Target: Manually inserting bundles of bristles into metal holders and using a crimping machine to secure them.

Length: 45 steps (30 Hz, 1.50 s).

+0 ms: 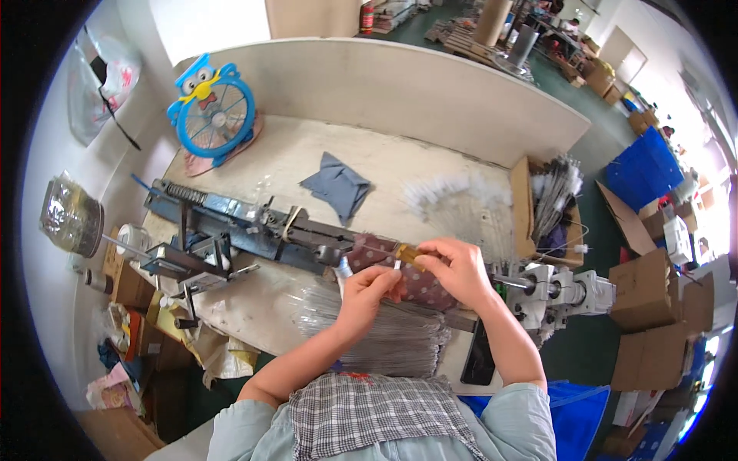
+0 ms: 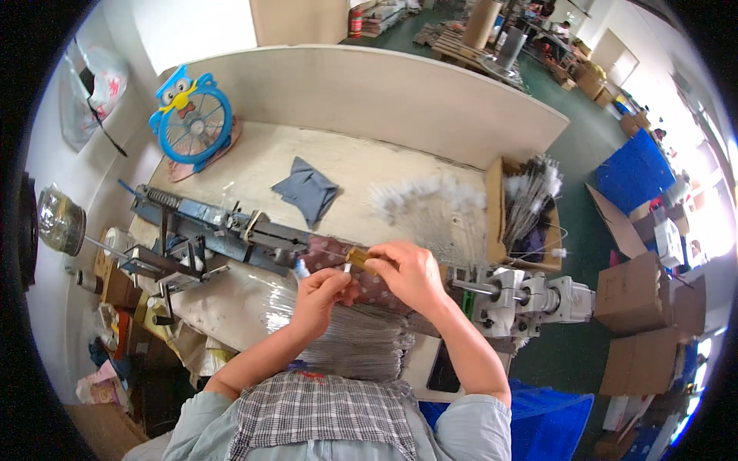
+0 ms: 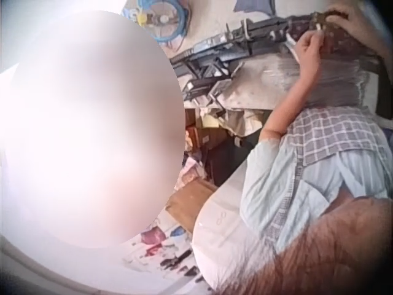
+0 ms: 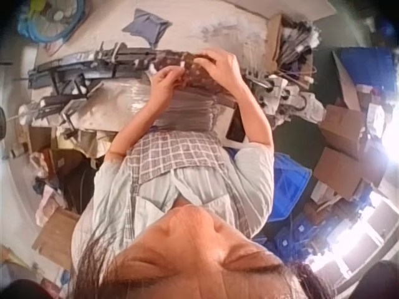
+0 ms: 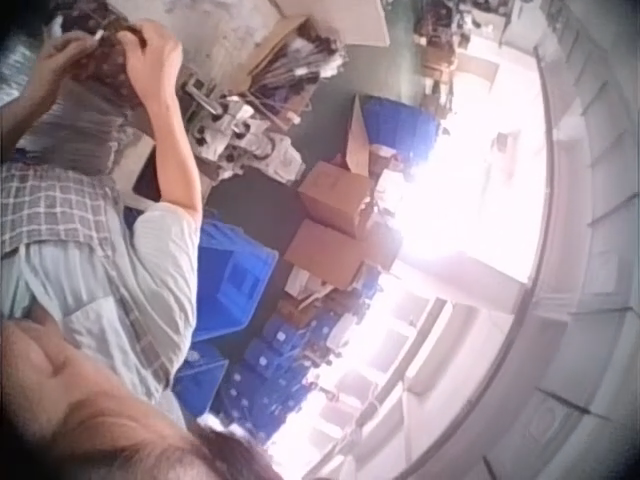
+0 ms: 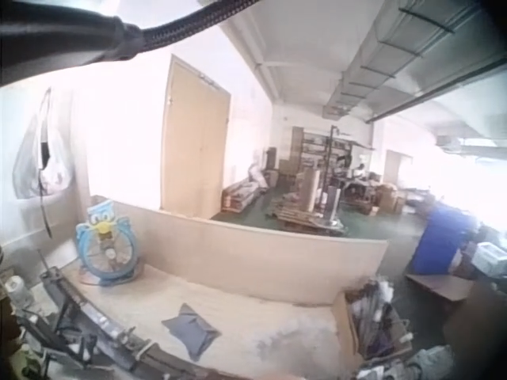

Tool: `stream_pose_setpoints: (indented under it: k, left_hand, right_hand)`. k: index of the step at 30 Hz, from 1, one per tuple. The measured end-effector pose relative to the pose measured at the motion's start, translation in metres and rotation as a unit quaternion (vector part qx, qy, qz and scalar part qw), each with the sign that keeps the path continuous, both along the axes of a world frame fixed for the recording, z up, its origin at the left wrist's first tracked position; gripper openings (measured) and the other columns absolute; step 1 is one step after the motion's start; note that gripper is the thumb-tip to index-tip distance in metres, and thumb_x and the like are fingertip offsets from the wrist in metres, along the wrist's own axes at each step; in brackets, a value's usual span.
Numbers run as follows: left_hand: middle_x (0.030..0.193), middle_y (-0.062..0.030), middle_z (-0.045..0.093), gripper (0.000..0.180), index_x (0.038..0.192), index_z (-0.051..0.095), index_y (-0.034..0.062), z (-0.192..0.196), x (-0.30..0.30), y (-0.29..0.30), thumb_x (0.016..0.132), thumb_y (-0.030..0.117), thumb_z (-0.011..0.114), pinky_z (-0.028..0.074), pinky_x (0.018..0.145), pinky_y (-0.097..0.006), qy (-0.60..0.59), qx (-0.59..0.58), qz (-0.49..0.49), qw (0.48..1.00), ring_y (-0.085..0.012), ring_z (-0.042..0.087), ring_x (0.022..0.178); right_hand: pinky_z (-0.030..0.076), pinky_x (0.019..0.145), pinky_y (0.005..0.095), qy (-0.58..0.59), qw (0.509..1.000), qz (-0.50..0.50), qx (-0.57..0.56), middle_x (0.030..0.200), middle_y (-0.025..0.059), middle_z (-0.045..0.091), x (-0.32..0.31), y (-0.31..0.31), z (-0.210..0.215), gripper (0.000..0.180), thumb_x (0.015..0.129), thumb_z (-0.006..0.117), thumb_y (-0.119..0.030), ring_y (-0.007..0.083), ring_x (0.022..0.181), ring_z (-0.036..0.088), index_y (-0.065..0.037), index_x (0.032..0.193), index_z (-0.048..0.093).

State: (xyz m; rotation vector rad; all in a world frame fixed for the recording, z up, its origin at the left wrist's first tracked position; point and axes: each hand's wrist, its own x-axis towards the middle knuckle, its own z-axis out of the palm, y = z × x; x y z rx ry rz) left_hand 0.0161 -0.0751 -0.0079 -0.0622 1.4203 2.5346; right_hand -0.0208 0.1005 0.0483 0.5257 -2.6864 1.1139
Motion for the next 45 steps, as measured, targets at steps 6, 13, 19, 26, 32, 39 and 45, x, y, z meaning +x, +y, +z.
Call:
stream_pose_setpoints:
  k: [6, 13, 19, 26, 32, 39, 45]
  left_hand:
    - [0.078, -0.0055, 0.063, 0.018, 0.092, 0.064, 0.0015, -0.012, -0.012, 0.022, 0.091, 0.018, 0.056, 0.042, 0.059, -0.02, 0.0, -0.045, -0.023, 0.999, -0.0097, 0.056, 0.066]
    - [0.081, -0.0044, 0.063, 0.017, 0.095, 0.063, 0.0032, -0.005, -0.011, 0.019, 0.091, 0.019, 0.057, 0.041, 0.056, -0.021, -0.043, -0.082, 0.031, 0.995, -0.0086, 0.053, 0.061]
    - [0.079, -0.0037, 0.063, 0.016, 0.092, 0.063, 0.0051, -0.001, -0.01, -0.006, 0.091, 0.02, 0.058, 0.041, 0.055, -0.019, -0.057, -0.009, 0.116, 0.992, -0.007, 0.051, 0.058]
    - [0.073, -0.0034, 0.061, 0.018, 0.091, 0.062, 0.0035, 0.001, -0.012, -0.008, 0.092, 0.021, 0.057, 0.041, 0.055, -0.019, -0.069, 0.021, 0.104, 0.992, -0.0072, 0.053, 0.06]
    - [0.079, -0.0067, 0.063, 0.037, 0.098, 0.06, 0.0028, 0.002, -0.012, -0.012, 0.097, 0.036, 0.044, 0.046, 0.063, -0.022, -0.045, -0.047, 0.053, 0.996, -0.0105, 0.057, 0.065]
    - [0.093, -0.0054, 0.063, 0.037, 0.106, 0.053, 0.0072, 0.005, -0.009, -0.003, 0.097, 0.041, 0.039, 0.045, 0.079, -0.031, -0.097, 0.155, 0.132, 0.974, -0.0149, 0.06, 0.089]
    - [0.091, -0.0033, 0.063, 0.019, 0.096, 0.055, 0.0071, 0.007, -0.009, 0.001, 0.094, 0.025, 0.048, 0.046, 0.079, -0.028, -0.115, 0.147, 0.144, 0.972, -0.0131, 0.061, 0.086]
  right_hand:
    - [0.047, 0.063, 0.0332, -0.105, 0.988, 0.005, -0.11, 0.079, 0.0104, 0.063, 0.012, 0.022, -0.004, 0.017, 0.077, 0.068, -0.014, 0.025, 0.069, 0.059, -0.004, 0.09, 0.067]
    - [0.047, 0.066, 0.0368, -0.025, 0.994, 0.107, -0.023, 0.076, 0.0062, 0.063, 0.007, 0.029, -0.004, 0.017, 0.074, 0.07, -0.016, 0.0258, 0.073, 0.059, -0.008, 0.089, 0.067]
    - [0.046, 0.072, 0.0371, 0.168, 0.981, 0.031, 0.092, 0.077, 0.004, 0.06, -0.027, -0.031, -0.009, 0.014, 0.075, 0.065, -0.018, 0.0243, 0.082, 0.056, -0.007, 0.082, 0.063]
    - [0.048, 0.068, 0.0403, 0.018, 0.996, 0.09, 0.013, 0.075, 0.0079, 0.062, -0.029, -0.038, -0.006, 0.014, 0.078, 0.061, -0.021, 0.0286, 0.078, 0.057, -0.008, 0.08, 0.067]
    - [0.046, 0.068, 0.0362, -0.139, 0.986, 0.082, -0.029, 0.077, 0.0096, 0.065, -0.028, -0.038, -0.001, 0.018, 0.08, 0.064, -0.022, 0.0276, 0.076, 0.058, -0.006, 0.087, 0.069]
    - [0.044, 0.079, 0.0381, 0.125, 0.988, -0.002, 0.089, 0.093, 0.0037, 0.062, 0.001, -0.068, -0.004, 0.028, 0.071, 0.07, -0.022, 0.0243, 0.094, 0.055, -0.007, 0.095, 0.065]
    - [0.044, 0.078, 0.0368, 0.172, 0.982, -0.03, 0.072, 0.093, 0.0029, 0.063, 0.001, -0.065, -0.011, 0.028, 0.067, 0.072, -0.016, 0.0244, 0.092, 0.056, -0.008, 0.093, 0.067]
